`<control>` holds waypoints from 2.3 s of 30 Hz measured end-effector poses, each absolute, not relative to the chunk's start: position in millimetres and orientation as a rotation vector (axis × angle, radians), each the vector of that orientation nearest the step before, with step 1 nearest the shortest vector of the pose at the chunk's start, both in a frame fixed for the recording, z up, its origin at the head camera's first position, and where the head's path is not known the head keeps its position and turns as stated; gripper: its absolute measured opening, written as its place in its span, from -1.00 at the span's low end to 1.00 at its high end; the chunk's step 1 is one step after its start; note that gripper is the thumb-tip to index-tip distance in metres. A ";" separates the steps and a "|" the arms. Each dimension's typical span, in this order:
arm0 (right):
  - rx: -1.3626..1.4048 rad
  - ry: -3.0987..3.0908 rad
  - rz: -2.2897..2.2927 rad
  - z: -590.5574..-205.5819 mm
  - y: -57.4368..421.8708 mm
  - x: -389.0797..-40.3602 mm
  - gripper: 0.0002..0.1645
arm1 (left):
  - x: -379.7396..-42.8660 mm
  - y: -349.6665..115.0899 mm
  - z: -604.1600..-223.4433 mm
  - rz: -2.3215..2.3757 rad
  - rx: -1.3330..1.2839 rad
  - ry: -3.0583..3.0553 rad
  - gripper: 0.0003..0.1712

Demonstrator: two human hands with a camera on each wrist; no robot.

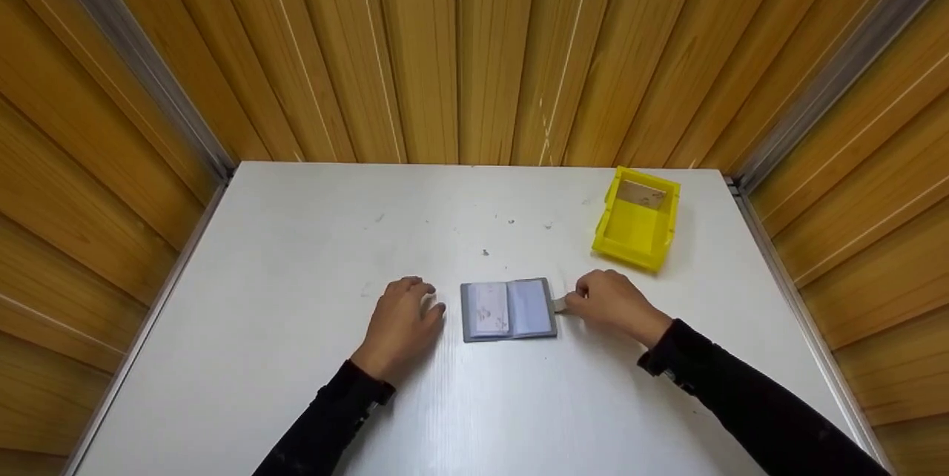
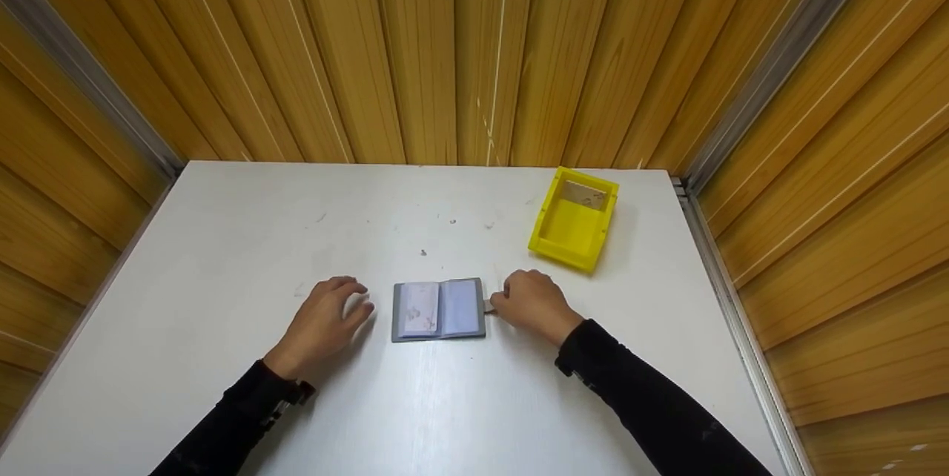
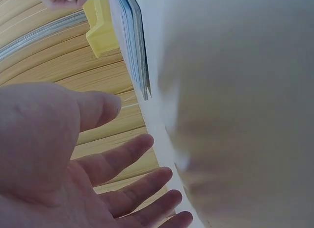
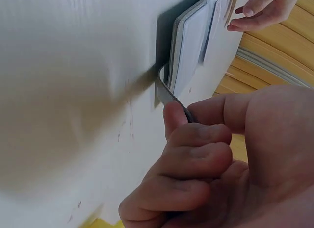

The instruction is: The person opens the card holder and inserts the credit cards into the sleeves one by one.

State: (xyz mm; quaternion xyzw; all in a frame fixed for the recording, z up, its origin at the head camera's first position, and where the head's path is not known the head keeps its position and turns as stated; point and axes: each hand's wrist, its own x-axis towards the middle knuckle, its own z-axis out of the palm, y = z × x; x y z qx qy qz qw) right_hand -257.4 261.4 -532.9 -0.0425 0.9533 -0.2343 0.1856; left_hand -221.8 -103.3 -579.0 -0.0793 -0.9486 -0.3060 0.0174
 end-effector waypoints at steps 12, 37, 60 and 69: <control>-0.055 2.610 -0.559 -483.5 272.2 -261.5 -0.60 | -222.9 -102.6 -576.0 -0.956 -0.263 -2.969 -0.21; -0.365 2.637 -0.867 -480.0 174.0 -262.0 -0.65 | -224.7 -95.5 -576.3 -0.921 -0.274 -3.011 -0.44; -0.643 2.495 -1.121 -537.9 109.1 -256.6 -0.61 | -230.2 -94.7 -575.6 -0.878 -0.410 -2.907 -0.76; -0.683 2.388 -1.198 -562.2 108.3 -250.5 -0.67 | -229.7 -100.9 -573.4 -0.880 -0.363 -2.989 -0.86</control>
